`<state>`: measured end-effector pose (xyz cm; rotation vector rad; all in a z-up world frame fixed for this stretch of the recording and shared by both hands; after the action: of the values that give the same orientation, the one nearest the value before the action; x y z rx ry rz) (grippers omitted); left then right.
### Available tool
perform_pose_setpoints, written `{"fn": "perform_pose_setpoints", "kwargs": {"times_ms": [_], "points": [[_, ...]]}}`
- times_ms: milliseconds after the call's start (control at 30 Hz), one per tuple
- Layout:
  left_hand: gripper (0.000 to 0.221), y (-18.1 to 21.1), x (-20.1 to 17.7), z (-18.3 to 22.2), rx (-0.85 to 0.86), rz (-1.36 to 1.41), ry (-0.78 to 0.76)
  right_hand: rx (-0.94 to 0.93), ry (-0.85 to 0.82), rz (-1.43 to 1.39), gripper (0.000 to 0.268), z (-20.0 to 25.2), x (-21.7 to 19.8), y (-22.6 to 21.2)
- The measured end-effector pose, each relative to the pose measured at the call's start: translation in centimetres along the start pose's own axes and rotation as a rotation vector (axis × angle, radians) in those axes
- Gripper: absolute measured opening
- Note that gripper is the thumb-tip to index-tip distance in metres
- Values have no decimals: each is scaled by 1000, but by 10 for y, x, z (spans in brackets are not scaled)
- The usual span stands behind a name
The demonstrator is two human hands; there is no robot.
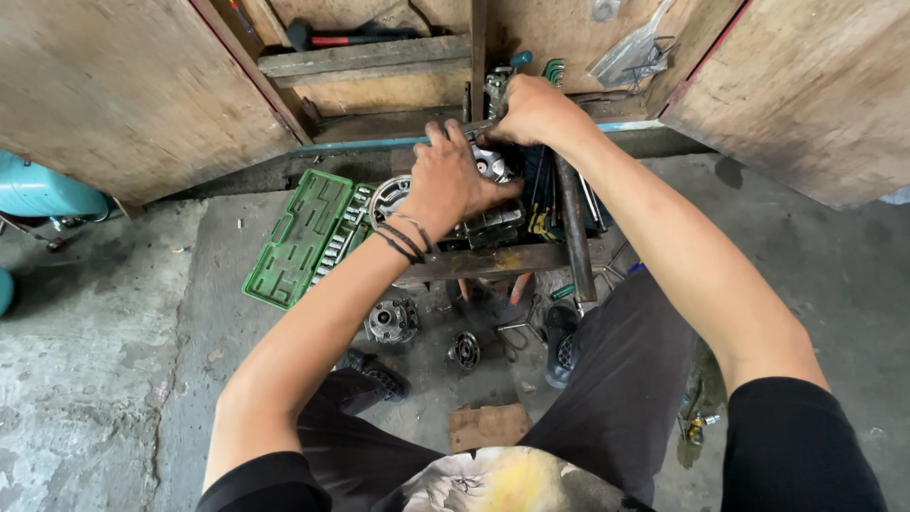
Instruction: Disassembling and inspecting a mechanical assembly, likely a clutch or transmission component, on a workshop floor.
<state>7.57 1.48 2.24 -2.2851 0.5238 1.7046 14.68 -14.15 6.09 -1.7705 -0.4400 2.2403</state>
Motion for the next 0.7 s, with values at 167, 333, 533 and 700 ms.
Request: {"fn": "perform_pose_setpoints", "kwargs": {"times_ms": [167, 333, 533, 700], "points": [[151, -11, -36, -8, -105, 283, -412, -69, -128, 148, 54, 27, -17, -31], [148, -38, -61, 2, -109, 498, -529, -199, -276, 379, 83, 42, -14, -50], [17, -68, -50, -5, -179, 1098, -441, -87, -230, 509, 142, 60, -7, -72], [26, -72, -48, 2, -381, 1712, -346, -137, -171, 583, 125, 70, -10, -81]]}}
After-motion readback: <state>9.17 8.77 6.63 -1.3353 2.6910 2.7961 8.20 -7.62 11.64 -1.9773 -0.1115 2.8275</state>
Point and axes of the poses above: each hand's wrist, its own z-axis away from the middle knuckle, its own x-axis out of the palm, y = z × x, the point moved 1 cm from there along -z, towards the middle knuckle, and after that the axes turned 7 degrees about x, right-handed, at the moved point
